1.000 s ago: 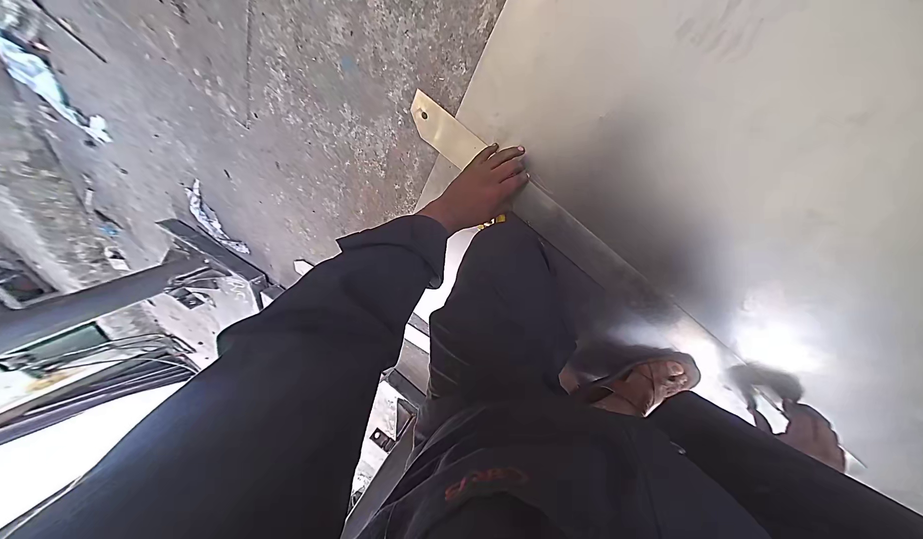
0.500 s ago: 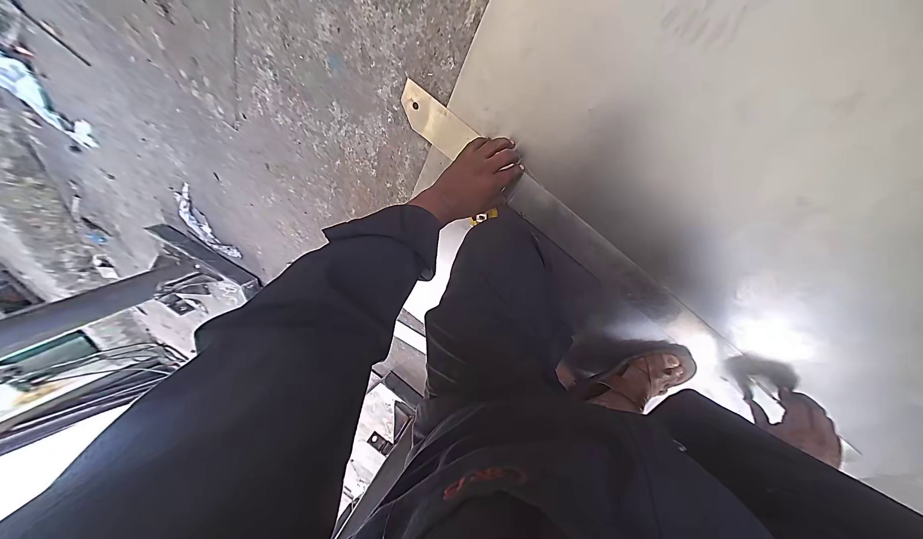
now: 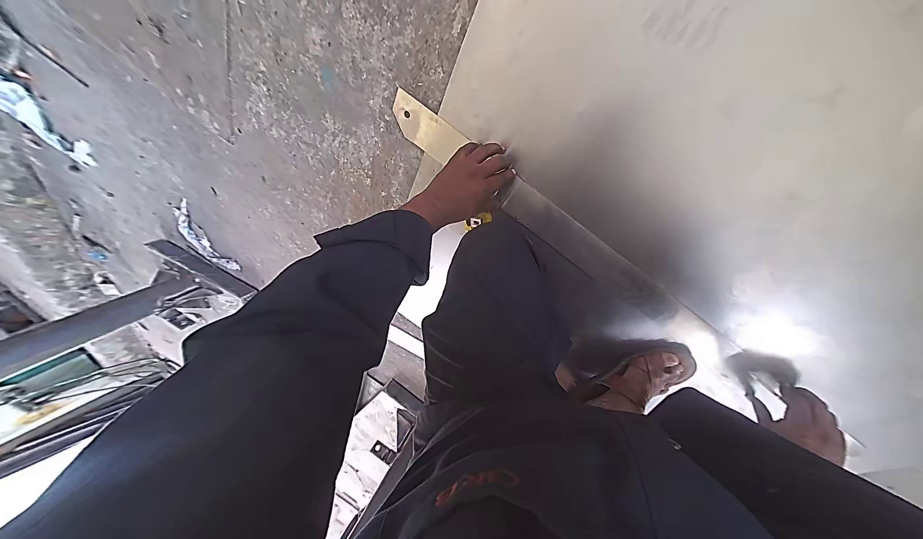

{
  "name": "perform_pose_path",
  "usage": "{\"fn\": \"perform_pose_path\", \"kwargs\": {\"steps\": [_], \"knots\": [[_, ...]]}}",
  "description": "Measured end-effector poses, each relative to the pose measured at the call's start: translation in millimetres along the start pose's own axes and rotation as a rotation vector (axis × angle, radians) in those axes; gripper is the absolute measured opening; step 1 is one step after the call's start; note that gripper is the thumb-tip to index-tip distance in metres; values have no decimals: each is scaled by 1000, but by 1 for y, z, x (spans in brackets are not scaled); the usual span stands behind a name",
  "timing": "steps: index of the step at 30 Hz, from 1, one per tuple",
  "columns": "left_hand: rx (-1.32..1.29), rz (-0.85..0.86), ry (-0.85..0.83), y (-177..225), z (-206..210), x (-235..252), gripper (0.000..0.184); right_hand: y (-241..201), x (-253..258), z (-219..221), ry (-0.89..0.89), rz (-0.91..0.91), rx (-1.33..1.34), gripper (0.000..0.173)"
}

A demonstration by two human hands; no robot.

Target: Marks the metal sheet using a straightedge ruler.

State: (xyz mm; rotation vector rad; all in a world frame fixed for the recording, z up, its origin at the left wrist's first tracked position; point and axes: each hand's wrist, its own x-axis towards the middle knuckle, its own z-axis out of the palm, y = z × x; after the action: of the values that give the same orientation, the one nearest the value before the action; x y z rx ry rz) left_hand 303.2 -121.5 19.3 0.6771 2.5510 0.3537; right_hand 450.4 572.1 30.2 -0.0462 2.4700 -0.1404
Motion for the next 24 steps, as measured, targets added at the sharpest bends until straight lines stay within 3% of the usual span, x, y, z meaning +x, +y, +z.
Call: {"fn": "perform_pose_path", "kwargs": {"steps": [24], "knots": [[-2,-11,-24,0,-2,3,45,3,1,0,6,-14,-3,52]]}}
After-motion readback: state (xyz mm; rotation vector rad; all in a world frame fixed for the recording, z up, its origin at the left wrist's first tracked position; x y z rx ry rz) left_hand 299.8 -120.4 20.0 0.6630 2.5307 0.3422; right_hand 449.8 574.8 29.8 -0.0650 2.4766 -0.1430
